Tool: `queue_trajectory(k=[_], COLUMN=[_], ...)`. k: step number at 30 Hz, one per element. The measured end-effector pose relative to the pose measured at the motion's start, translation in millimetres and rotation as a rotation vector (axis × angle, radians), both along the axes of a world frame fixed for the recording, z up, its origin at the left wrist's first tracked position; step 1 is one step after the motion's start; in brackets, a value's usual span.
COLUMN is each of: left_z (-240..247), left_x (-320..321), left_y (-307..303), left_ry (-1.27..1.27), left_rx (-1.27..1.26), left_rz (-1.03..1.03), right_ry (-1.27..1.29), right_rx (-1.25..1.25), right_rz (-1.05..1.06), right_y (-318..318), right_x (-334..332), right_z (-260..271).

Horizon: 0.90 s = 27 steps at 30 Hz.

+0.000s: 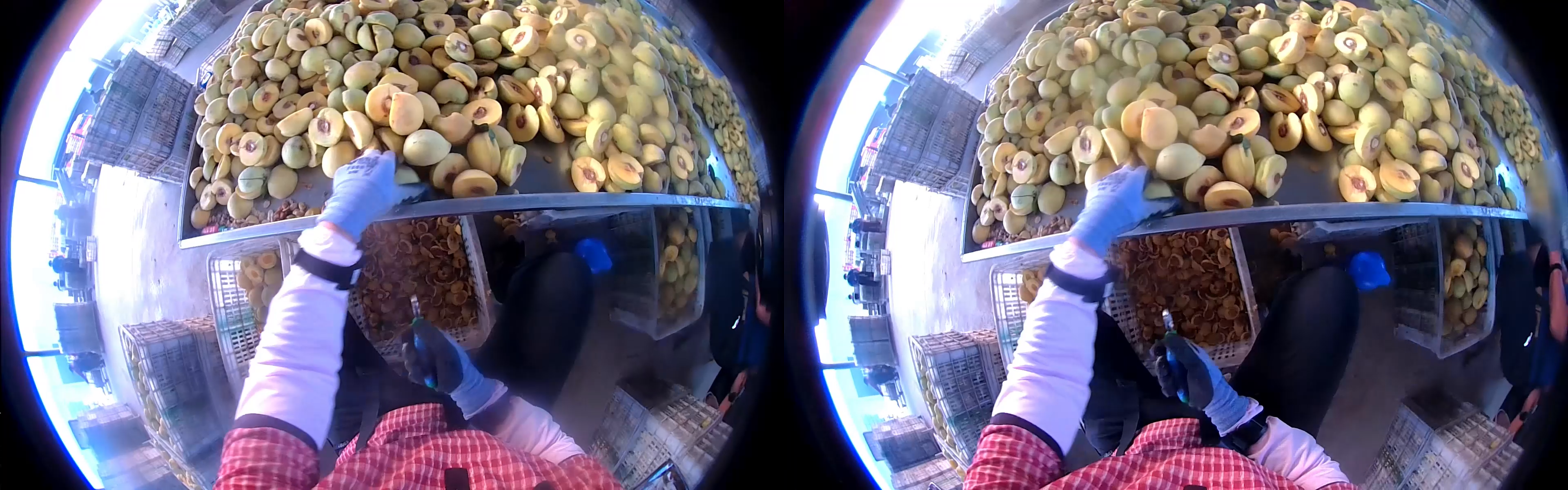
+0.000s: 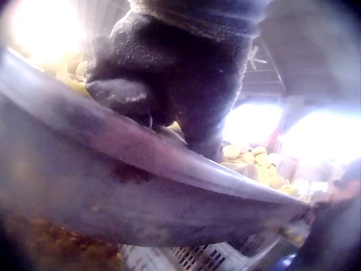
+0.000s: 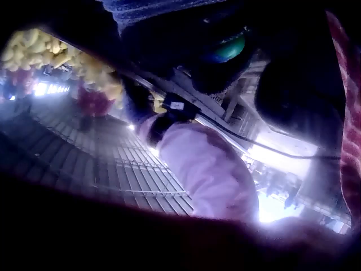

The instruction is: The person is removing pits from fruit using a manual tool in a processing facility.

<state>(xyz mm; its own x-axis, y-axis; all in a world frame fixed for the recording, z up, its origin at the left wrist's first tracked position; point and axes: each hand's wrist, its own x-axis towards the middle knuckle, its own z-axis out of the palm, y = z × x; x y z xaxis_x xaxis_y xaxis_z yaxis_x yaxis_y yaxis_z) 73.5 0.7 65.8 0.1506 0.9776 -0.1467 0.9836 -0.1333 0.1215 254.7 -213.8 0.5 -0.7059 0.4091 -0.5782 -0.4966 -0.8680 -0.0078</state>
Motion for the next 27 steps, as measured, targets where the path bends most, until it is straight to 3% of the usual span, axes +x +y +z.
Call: queue_trajectory(k=[2,5,8,11,12,15,17,18,20,22,24,27], left_z=[5.2,21.7,22.6,19.2,13.1,10.7,4.1,5.5,-5.5,-2.3,-2.2,-8.9], left_x=[-9.5,-16.8,-6.7,23.8,30.1,41.2,39.8,47.7,46.2,53.1,61.7,62.8], left_y=[-11.5,-37.3,-93.3,-148.1,-162.7,-182.2,-194.7,-205.8,-206.7,-208.8,-207.6,-209.1], left_ry=[-0.028,-0.166,-0.366,-0.328,-0.353,-0.706,-0.912,-1.322,-1.48,-1.468,-1.534,-1.47], left_rx=[0.095,0.209,0.368,0.302,0.275,0.268,0.27,-0.008,-0.116,-0.217,-0.077,-0.055], left_rz=[-0.069,0.035,-0.105,-0.329,-0.358,-0.172,0.023,0.436,0.431,0.476,0.565,0.551], right_ry=[-0.07,-0.075,-0.3,-0.089,-0.164,-0.303,-0.341,-0.359,-0.347,-0.355,-0.392,-0.698], right_rx=[0.043,0.128,0.289,0.416,0.382,0.316,0.413,0.463,0.582,0.636,0.63,0.866], right_rz=[-0.082,-0.24,-0.175,-0.245,-0.258,-0.29,-0.239,-0.213,-0.176,-0.155,-0.153,-0.215], right_y=[1.0,-0.3,13.8,19.6,22.8,28.0,24.8,24.3,25.7,23.1,19.7,12.8], right_x=[2.0,7.6,13.6,22.4,22.6,23.4,30.2,31.1,27.2,23.9,23.6,23.7], right_z=[-8.3,-35.9,-2.2,12.8,19.2,30.5,31.0,31.7,37.4,40.1,39.8,28.9])
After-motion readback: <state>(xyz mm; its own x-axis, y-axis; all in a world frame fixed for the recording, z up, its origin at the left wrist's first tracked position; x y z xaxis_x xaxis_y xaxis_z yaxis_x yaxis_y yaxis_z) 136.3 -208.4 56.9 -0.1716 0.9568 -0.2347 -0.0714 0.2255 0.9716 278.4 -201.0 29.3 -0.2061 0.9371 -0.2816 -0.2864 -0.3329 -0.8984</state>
